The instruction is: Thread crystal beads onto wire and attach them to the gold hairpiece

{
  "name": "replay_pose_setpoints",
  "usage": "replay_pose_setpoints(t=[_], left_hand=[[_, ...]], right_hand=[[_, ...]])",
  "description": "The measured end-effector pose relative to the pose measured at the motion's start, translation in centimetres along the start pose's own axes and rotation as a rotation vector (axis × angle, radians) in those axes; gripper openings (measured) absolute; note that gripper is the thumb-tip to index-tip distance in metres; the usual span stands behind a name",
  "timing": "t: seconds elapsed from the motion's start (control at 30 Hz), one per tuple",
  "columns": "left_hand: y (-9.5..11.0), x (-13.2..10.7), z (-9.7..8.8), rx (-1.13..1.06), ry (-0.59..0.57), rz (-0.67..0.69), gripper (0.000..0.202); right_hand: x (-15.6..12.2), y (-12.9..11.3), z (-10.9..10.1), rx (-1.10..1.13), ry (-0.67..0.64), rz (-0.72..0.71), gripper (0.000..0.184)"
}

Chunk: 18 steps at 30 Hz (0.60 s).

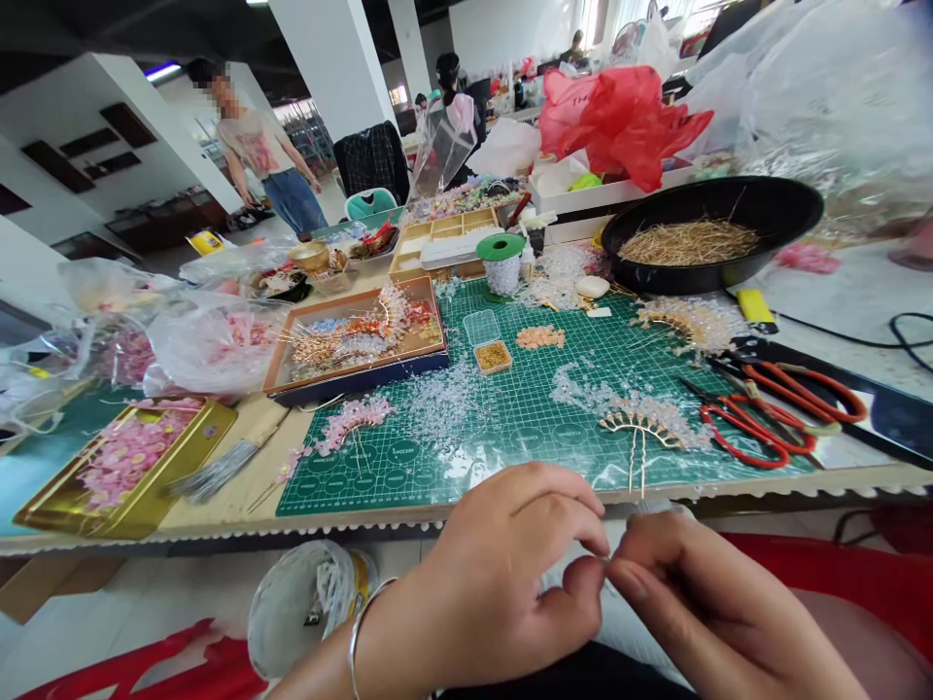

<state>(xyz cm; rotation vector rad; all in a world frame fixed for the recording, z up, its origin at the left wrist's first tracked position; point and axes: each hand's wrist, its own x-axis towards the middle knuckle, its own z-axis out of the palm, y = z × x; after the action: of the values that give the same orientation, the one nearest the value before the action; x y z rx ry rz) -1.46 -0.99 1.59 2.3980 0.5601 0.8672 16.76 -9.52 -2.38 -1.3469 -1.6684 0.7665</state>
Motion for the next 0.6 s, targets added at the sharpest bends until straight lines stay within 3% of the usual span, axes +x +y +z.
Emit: replay_pose_setpoints(t=[0.1,0.27,0.47,0.6], left_hand=[[-0.2,-0.1,-0.6,-0.019,-0.074,0.008,0.008],[-0.1,0.1,-1.1,0.098,-0.09,0.043,0.007],[-0.7,1.5,-1.5,0.064,-0.235,0.042,0.013],[-3.2,4.2,-2.2,-0.03,-0.32,0.063,0.018]], right_hand=[[0.4,0.2,0.3,0.126,-0.089,0.124,0.023],[0.9,0.7,0.7,0.251,-0.176,0.286,0.025],[1.0,1.6,0.2,0.265,-0.128,0.295,0.034],[1.1,2.4,-0.2,0.268,-0.107,0.279,0.035]])
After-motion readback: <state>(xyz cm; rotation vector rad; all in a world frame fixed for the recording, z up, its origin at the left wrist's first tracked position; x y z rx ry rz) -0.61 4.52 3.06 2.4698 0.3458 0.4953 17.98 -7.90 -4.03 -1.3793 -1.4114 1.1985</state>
